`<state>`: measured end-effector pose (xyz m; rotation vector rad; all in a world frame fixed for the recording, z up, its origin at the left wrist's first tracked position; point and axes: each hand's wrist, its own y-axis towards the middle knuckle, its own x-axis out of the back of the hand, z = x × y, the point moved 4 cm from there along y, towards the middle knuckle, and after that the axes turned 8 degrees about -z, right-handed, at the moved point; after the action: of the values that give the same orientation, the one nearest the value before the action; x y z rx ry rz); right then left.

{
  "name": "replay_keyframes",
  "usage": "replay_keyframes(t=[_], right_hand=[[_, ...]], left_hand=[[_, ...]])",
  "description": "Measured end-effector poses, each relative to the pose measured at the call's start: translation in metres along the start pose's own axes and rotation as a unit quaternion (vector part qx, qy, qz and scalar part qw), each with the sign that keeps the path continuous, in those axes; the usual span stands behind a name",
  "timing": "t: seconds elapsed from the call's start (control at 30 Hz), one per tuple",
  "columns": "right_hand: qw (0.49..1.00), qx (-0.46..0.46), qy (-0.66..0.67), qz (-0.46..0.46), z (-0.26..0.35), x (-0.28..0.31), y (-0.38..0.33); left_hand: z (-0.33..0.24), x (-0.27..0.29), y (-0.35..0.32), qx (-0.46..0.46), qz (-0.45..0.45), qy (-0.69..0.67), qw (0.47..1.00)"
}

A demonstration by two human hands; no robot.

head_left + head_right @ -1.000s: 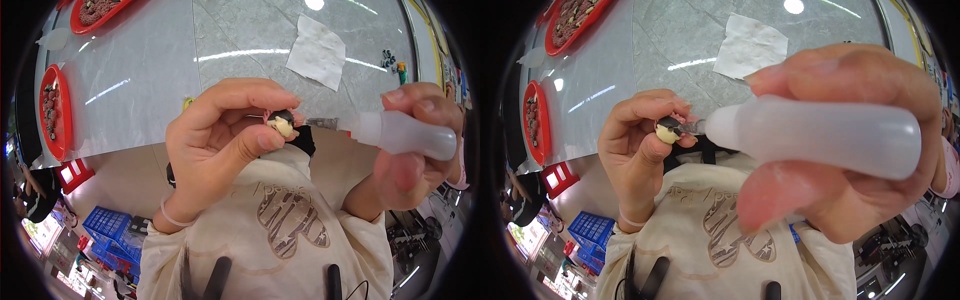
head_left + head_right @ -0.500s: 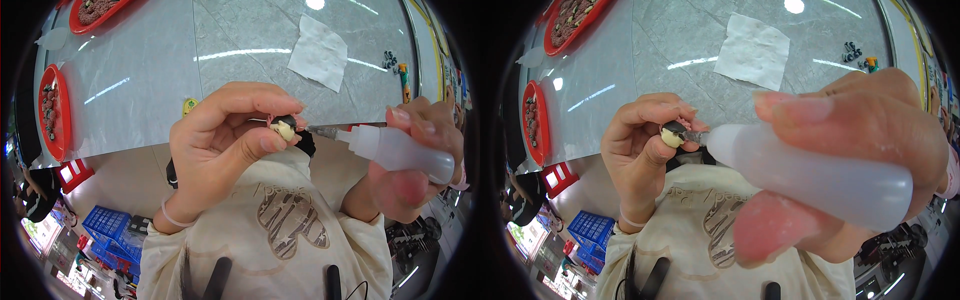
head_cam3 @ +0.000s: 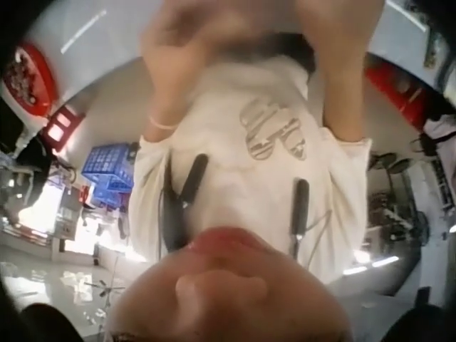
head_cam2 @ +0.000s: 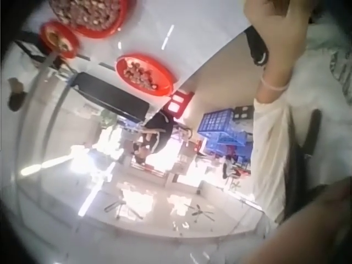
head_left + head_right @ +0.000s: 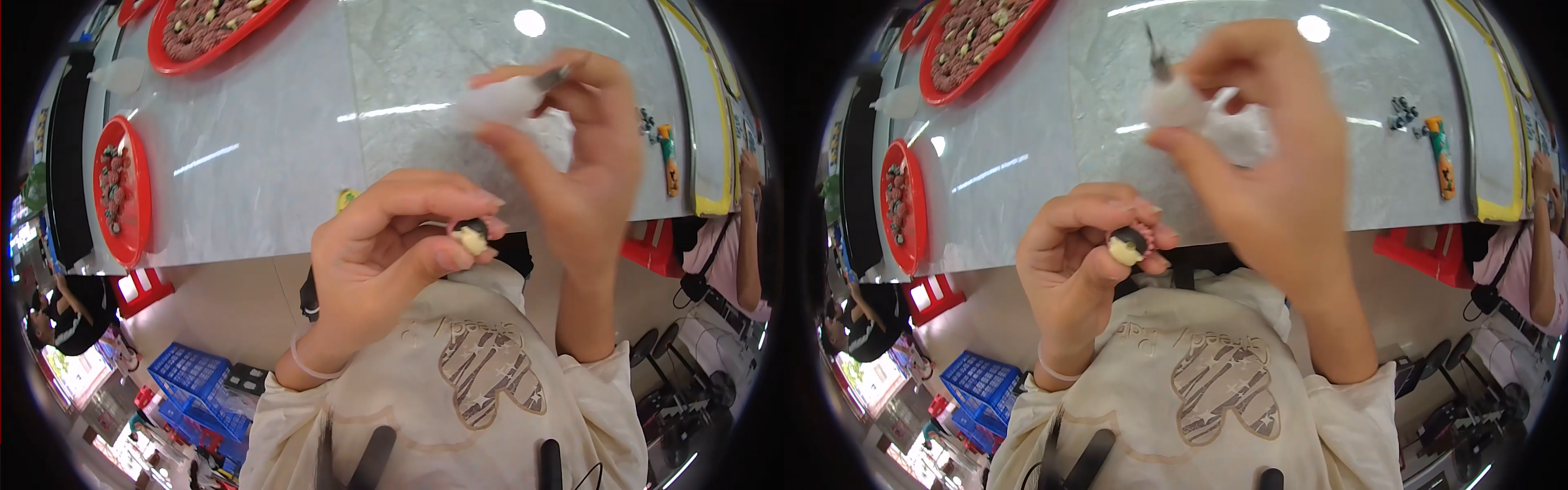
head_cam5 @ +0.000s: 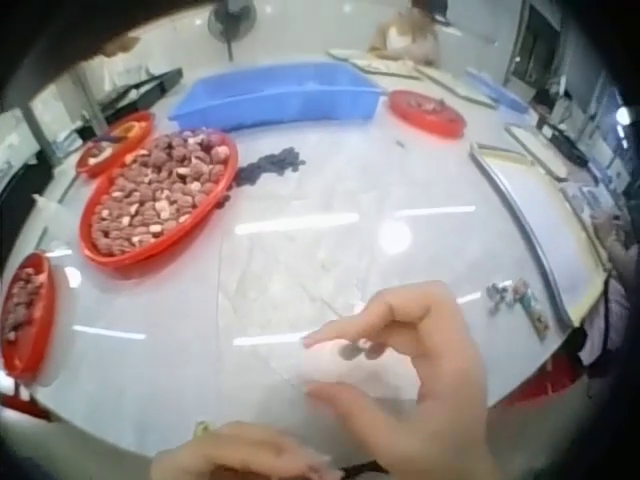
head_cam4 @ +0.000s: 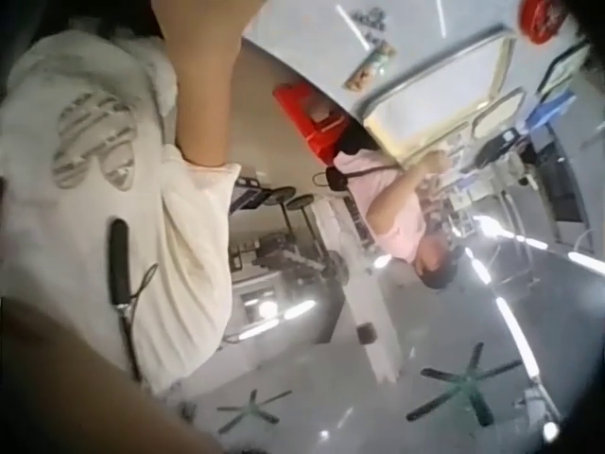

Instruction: The person applies glue from a bottle to small toy components, then attaches small parts to toy heads on a production line.

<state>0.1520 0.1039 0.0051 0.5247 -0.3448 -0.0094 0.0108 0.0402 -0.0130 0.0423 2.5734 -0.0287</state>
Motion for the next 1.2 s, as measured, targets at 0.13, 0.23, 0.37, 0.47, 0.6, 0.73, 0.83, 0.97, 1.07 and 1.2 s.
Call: replay_keyframes(t=[0.13,0.23,0.37,0.47,0.6,0.73,0.83,0.97,1.07,1.2], right_hand=[[0.996,-0.025,-0.063,0.051,-0.004,-0.033,0.004],[0.997,0.003,-0.051,0.065,-0.015,-0.016,0.005],[0.972,0.019,-0.223,-0.074,-0.024,0.051,0.005],[0.938,-0.106,-0.307,-0.123,-0.038,0.092,-0.003],[0.928,-0.156,-0.321,-0.101,-0.047,0.086,-0.013],[0.954,-0.119,-0.261,-0.093,-0.043,0.077,-0.016],[0.979,-0.168,-0.06,-0.099,-0.033,0.072,-0.02],[0.979,-0.181,0.079,0.042,-0.017,0.054,-0.021],[0.93,-0.224,0.275,0.1,-0.006,0.034,-0.03],[0.873,-0.289,0.38,0.098,0.002,0.023,-0.035]], left_hand=[[0.0,-0.002,0.0,0.0,-0.015,-0.009,1.0],[0.001,-0.002,0.0,-0.01,-0.065,0.036,0.997],[0.005,0.008,-0.002,-0.012,-0.058,0.055,0.997],[0.008,0.009,0.002,-0.012,-0.039,0.051,0.998],[0.01,0.004,0.003,-0.002,-0.001,0.056,0.998],[0.009,0.002,-0.003,0.004,-0.007,0.033,0.999],[0.01,0.005,-0.004,0.011,-0.012,0.024,1.0],[0.011,0.0,-0.005,0.027,-0.043,0.04,0.998],[0.012,-0.001,-0.004,0.044,-0.069,0.078,0.994],[0.015,0.0,-0.008,0.039,-0.07,0.07,0.994]])
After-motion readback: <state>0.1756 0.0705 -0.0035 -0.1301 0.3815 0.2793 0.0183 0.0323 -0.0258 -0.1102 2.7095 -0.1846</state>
